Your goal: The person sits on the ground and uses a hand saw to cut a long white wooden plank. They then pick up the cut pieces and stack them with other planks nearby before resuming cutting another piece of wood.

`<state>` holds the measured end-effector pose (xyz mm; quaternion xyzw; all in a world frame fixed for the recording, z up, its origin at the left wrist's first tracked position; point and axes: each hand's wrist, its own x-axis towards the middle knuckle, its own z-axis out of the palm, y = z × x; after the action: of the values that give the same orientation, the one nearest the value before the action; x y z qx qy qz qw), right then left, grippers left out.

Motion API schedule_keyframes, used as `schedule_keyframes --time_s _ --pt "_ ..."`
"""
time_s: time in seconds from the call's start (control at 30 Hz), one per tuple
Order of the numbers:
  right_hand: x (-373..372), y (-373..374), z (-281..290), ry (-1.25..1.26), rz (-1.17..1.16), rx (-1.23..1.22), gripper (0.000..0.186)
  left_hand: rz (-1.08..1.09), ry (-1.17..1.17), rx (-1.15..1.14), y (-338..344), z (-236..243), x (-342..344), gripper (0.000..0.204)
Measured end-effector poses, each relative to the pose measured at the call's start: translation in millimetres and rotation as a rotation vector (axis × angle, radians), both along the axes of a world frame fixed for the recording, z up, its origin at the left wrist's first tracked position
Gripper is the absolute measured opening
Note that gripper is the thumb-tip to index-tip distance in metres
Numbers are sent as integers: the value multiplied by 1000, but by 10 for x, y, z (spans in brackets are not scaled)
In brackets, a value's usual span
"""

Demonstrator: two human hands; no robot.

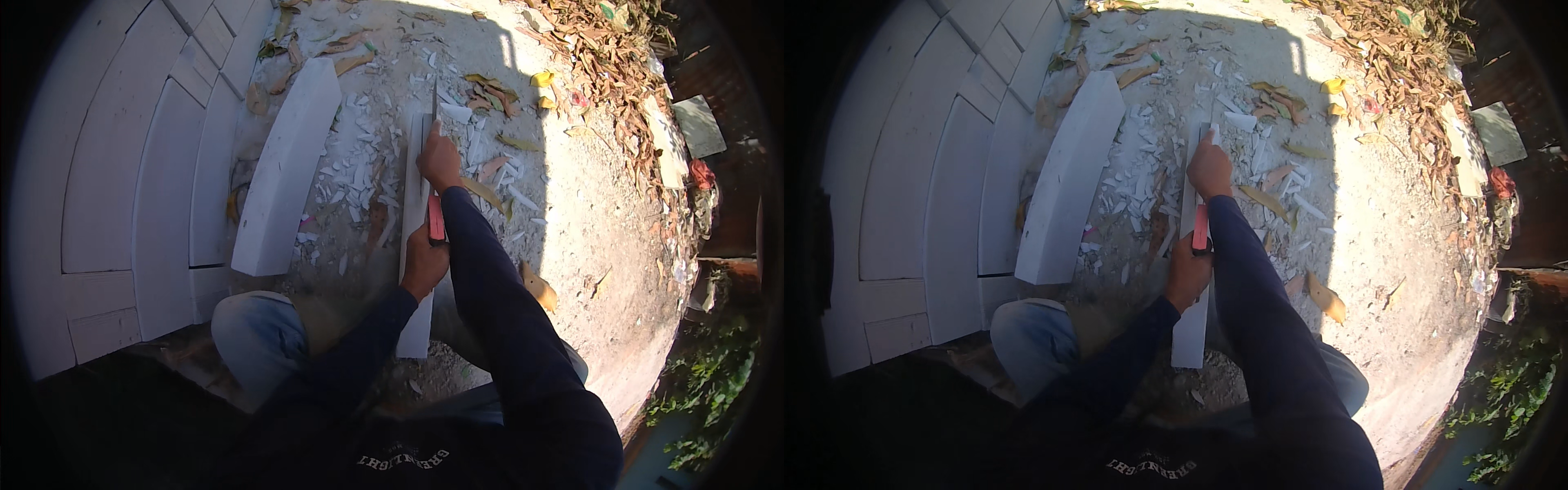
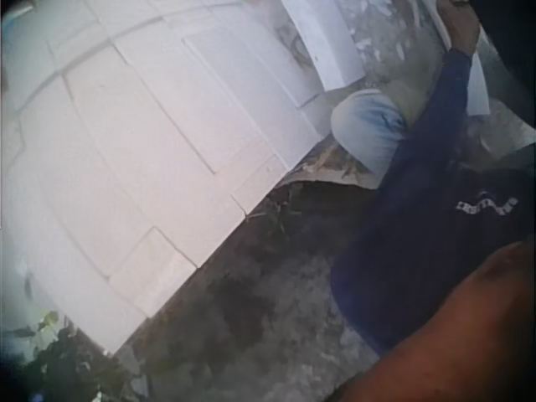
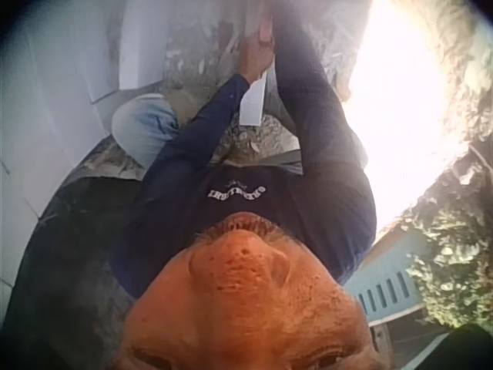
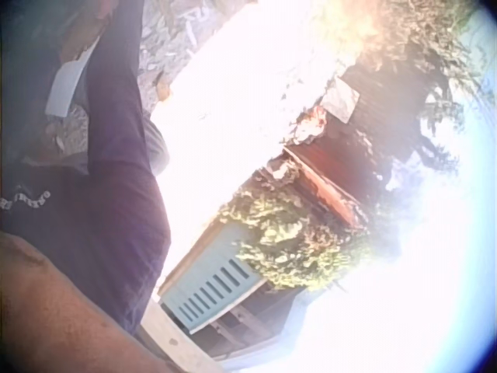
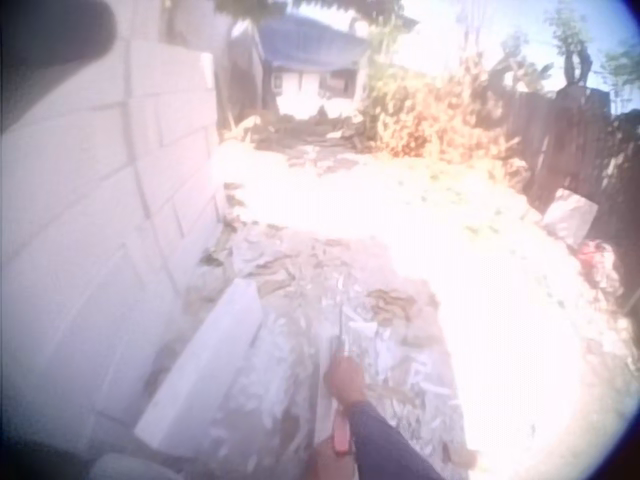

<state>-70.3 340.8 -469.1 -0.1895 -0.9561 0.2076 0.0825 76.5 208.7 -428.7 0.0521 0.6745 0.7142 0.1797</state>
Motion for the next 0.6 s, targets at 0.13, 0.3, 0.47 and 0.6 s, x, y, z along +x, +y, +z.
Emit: schedule_keyframes --time_s 0.13,0.3,0.47,0.6 --pt "863 -516 127 -48 -12 -114 78 -56 4 -43 -562 -167 919 33" --pt "705 -380 83 -46 -12 -68 77 -97 -49 -112 -466 -152 746 40" --pt "-160 149 -36 3 8 -10 73 -30 72 -13 143 -132 -139 27" --pt "218 -109 19 -49 27 -11 75 19 91 -69 -114 -174 301 25"
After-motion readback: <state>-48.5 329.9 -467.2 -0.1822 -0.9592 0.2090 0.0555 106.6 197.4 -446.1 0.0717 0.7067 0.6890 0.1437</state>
